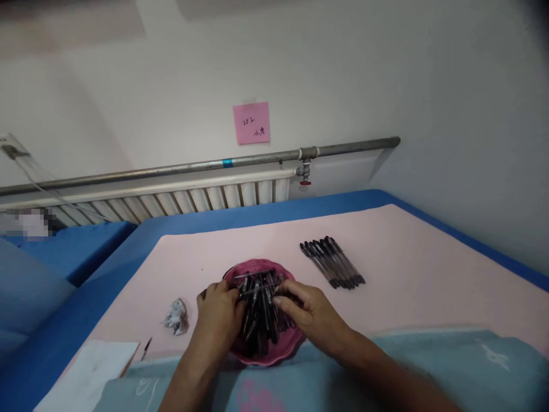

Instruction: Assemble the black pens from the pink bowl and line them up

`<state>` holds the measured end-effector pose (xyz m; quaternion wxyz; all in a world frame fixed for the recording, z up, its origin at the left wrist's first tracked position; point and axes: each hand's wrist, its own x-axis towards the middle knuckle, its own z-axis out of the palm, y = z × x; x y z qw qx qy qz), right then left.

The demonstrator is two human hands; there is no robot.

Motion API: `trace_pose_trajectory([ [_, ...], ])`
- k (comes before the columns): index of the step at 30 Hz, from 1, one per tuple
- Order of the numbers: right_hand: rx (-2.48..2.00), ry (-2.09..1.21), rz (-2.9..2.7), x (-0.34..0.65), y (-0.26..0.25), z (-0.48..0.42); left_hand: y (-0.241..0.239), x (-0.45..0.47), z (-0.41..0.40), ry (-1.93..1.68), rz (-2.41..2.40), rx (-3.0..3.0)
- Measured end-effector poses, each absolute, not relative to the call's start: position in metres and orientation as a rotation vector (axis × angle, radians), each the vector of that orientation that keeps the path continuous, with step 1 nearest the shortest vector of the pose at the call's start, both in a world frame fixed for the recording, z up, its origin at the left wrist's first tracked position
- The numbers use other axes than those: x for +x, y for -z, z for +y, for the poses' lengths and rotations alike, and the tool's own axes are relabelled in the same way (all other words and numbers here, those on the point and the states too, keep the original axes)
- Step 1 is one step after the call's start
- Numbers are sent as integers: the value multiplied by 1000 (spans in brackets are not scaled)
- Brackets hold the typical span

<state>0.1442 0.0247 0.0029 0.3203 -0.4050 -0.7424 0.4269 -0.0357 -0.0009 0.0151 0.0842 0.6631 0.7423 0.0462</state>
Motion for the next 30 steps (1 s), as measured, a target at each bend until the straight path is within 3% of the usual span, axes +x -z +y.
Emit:
trace_pose_trajectory([
  [12, -1038, -1072, -2051, 144, 0, 24, -35, -56, -11, -1060, 1386, 1085],
  [19, -994, -959, -2238, 143, 1, 22, -28, -42, -7, -1212, 1040, 665],
  [30, -928, -846, -2372, 143, 2, 20, -27, -34, -1, -1408, 1078, 513],
])
